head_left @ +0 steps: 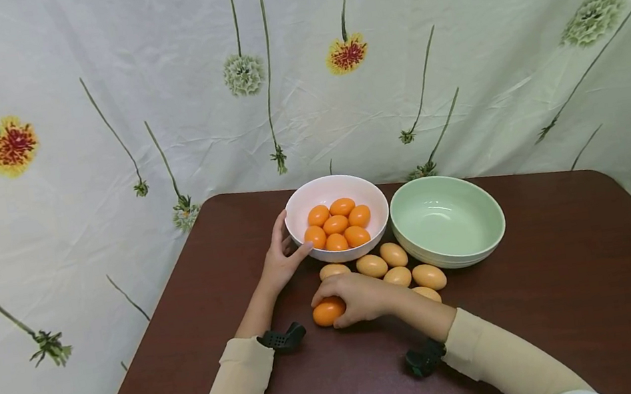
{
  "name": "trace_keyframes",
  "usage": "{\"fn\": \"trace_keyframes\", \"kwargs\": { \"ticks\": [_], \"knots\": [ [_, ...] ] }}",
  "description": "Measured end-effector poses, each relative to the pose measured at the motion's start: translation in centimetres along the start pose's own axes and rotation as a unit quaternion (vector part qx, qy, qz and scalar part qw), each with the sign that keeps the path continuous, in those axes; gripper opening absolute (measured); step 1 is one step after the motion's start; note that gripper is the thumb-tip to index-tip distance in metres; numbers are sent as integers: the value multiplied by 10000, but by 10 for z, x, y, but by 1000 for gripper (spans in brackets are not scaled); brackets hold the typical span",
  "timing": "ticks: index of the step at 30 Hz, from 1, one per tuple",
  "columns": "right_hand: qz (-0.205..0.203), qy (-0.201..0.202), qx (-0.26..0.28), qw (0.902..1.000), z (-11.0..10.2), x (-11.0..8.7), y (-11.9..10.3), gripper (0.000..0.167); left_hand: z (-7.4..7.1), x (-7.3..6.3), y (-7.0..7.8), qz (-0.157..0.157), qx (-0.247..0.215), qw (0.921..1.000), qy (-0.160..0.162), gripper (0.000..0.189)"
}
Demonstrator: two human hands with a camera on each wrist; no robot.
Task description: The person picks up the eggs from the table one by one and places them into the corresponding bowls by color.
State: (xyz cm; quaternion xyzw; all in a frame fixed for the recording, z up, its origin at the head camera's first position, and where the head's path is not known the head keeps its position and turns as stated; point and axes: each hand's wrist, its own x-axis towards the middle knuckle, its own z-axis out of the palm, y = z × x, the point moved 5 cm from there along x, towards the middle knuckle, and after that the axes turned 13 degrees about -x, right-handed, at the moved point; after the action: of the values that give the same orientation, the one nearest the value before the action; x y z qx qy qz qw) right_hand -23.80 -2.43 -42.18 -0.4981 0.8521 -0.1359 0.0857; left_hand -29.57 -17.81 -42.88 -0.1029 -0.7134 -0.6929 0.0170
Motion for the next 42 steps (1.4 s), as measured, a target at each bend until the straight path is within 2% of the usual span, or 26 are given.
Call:
{"fn": "trace_keyframes", "kwargs": {
  "ticks": [9, 17, 25, 32, 42],
  "knots": [
    [29, 83, 168, 9998, -1, -1, -2, 40, -1, 0, 0, 65, -52, 10000, -26, 85],
    [-108, 447, 493, 9977, -11, -4, -2, 42, -1, 0, 1, 47, -50, 10000, -25, 84],
    [-261, 709, 1119, 9908, -23, -6, -1, 42, -1, 0, 2, 120, -35, 9999, -28, 84],
    [19, 762, 1390, 9874, -35, -8, 2, 43, -10, 13, -30, 124, -8, 9999, 26, 86],
    [453, 805, 1693, 9812, -48, -10, 11, 45, -9, 15, -36, 328, 113, 9993, 133, 86]
  ]
}}
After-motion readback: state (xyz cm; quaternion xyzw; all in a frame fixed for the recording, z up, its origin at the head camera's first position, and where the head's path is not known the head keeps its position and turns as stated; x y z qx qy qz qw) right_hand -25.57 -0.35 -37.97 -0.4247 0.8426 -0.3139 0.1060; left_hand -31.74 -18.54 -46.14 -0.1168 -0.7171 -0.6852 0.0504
